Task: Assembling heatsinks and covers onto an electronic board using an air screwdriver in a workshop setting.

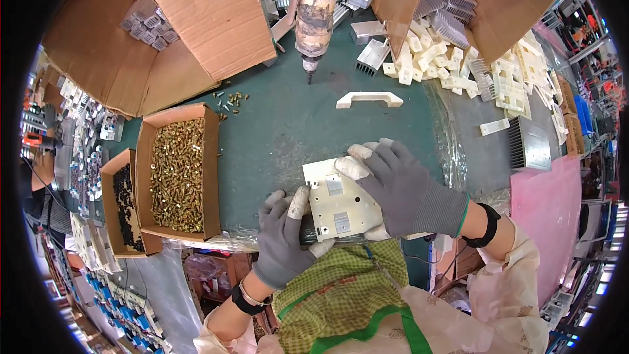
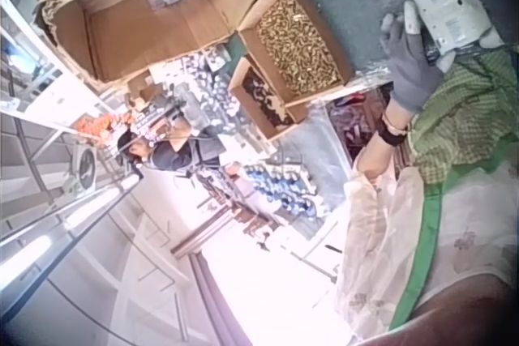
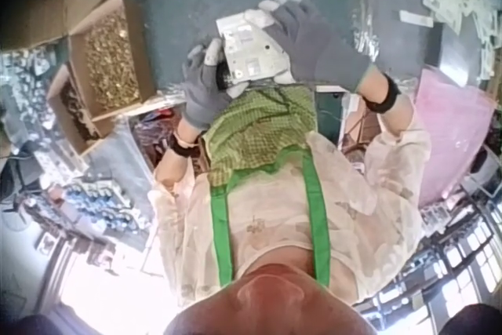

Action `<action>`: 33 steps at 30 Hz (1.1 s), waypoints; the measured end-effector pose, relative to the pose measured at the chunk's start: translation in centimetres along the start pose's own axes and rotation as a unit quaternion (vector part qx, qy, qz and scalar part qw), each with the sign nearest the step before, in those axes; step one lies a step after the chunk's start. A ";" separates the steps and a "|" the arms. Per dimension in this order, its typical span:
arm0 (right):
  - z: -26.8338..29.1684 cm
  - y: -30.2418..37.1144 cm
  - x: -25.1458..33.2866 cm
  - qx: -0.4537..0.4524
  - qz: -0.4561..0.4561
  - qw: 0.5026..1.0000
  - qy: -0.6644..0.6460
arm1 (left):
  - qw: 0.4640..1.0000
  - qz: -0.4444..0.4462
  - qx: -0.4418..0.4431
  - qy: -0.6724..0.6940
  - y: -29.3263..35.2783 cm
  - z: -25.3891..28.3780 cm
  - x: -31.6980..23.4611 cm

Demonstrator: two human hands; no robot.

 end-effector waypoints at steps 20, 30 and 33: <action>7.9 -4.0 -6.4 -0.246 -0.074 0.930 -0.262 | 0.962 0.181 0.010 -0.205 2.4 13.2 10.5; 8.1 -15.1 -15.5 -0.294 -0.131 0.781 -0.535 | 0.952 0.255 0.117 -0.126 3.1 10.3 16.2; 8.2 -14.8 -13.9 -0.233 -0.121 0.795 -0.547 | 0.958 0.246 0.111 -0.099 3.0 10.0 16.2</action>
Point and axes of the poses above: each hand's wrist, its own y-axis away from the middle knuckle, its own z-axis out of the back of the hand, x = y × z, the point moved 10 cm from there along -y, towards the middle knuckle, and after that the axes turned 4 degrees about -y, right-handed, at the moved point
